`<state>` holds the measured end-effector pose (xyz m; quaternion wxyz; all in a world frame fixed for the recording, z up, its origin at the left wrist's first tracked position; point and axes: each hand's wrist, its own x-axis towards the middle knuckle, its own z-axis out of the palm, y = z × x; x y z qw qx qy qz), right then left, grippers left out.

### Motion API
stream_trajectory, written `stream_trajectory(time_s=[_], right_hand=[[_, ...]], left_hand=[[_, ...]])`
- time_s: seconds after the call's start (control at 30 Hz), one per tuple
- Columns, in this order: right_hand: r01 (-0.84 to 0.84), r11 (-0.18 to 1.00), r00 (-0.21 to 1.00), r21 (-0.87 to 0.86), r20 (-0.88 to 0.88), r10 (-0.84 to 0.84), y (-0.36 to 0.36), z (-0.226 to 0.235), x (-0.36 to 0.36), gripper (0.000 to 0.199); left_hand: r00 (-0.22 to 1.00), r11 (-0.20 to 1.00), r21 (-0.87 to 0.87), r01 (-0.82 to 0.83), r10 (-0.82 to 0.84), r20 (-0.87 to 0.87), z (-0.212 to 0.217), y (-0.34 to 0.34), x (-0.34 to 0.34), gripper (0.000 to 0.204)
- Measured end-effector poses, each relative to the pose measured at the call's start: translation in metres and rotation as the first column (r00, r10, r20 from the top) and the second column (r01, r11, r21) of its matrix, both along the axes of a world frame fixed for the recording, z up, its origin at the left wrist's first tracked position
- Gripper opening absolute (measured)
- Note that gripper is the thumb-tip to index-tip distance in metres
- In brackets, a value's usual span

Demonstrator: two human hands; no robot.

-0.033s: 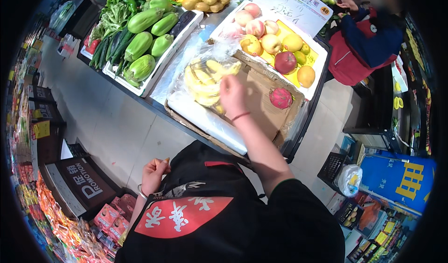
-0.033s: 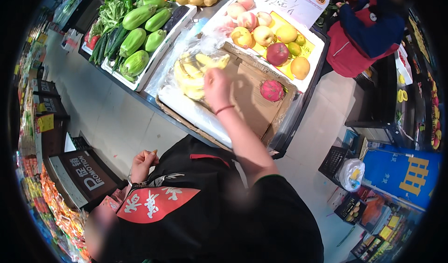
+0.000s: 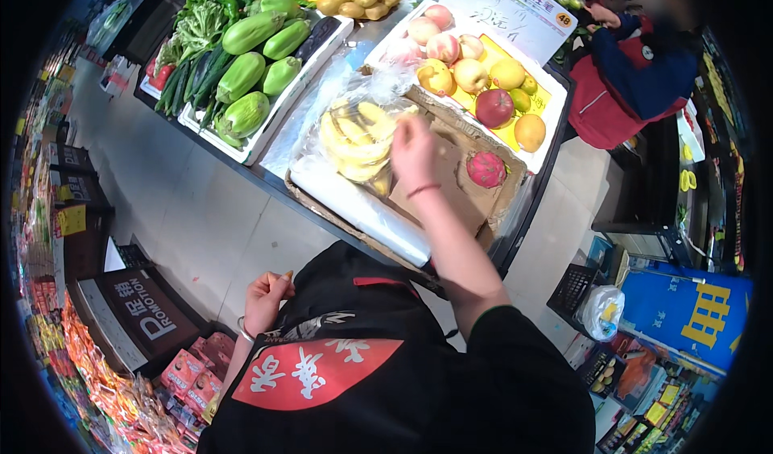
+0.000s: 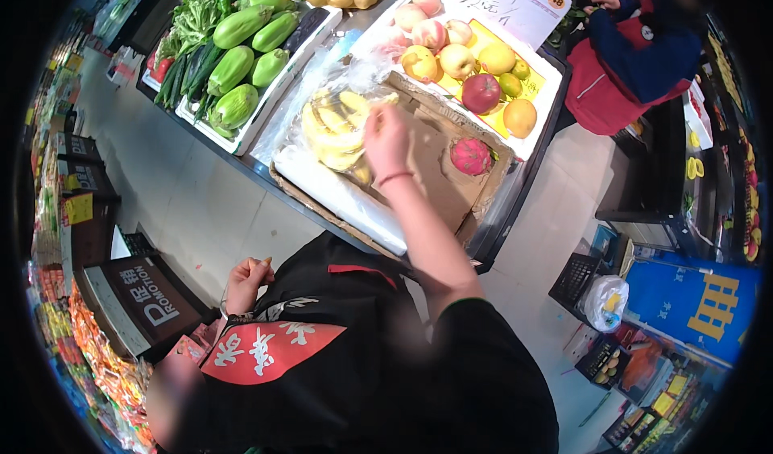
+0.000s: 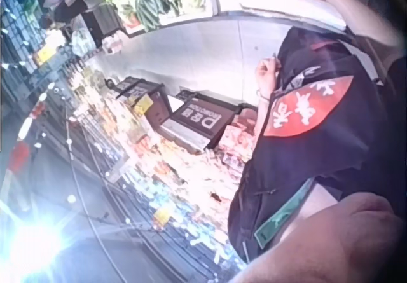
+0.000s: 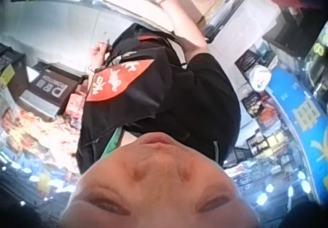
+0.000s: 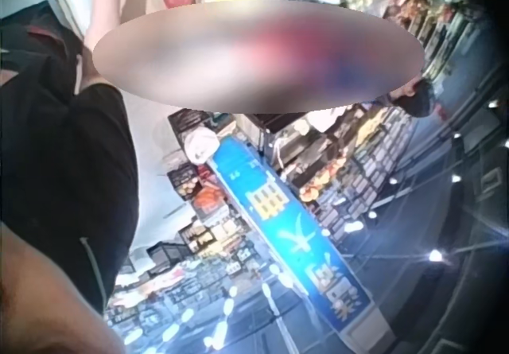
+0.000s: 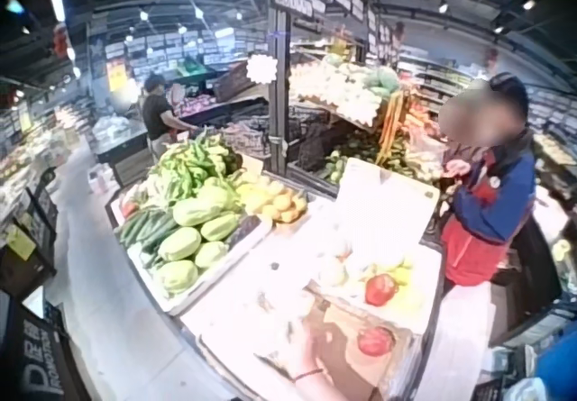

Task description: The person selects bananas and other produce, places them in plastic bags, and weighs each bag on a digital scale. They then use a bag sealer to close the bags and apply price labels to the sealed produce.

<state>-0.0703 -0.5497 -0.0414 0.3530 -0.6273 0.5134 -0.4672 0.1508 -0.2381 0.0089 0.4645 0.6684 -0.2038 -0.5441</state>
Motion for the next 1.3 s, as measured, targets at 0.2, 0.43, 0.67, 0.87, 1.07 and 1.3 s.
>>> stream_trajectory(time_s=[0.2, 0.43, 0.67, 0.87, 1.07, 1.3], right_hand=[[-0.133, 0.981, 0.776, 0.138, -0.602, 0.19, -0.1, -0.017, -0.001, 0.073], [-0.247, 0.907, 0.859, 0.34, -0.357, 0.367, -0.141, -0.004, 0.029, 0.053], [-0.309, 0.871, 0.951, 0.383, 0.101, 0.293, -0.14, 0.008, 0.016, 0.032], [-0.438, 0.838, 0.886, 0.325, 0.31, 0.344, -0.083, 0.098, 0.021, 0.019], [-0.348, 0.922, 0.864, 0.171, 0.441, 0.244, -0.063, 0.116, 0.001, 0.017], [-0.28, 0.945, 0.852, 0.166, 0.498, 0.165, -0.053, 0.121, -0.044, 0.02]], left_hand=[[1.0, 1.0, 0.003, -0.011, 0.011, 0.006, -0.001, 0.003, 0.001, 0.025], [0.998, 0.998, -0.014, -0.066, 0.066, 0.009, -0.003, 0.02, 0.003, 0.025], [0.994, 0.994, 0.004, -0.105, 0.105, -0.012, -0.006, 0.027, 0.0, 0.027], [0.996, 0.996, 0.009, -0.086, 0.086, -0.027, -0.004, 0.021, -0.004, 0.026], [0.997, 0.998, -0.011, -0.058, 0.057, -0.044, -0.005, 0.017, -0.005, 0.027], [0.999, 1.0, -0.008, -0.03, 0.03, -0.036, -0.005, 0.019, -0.007, 0.027]])
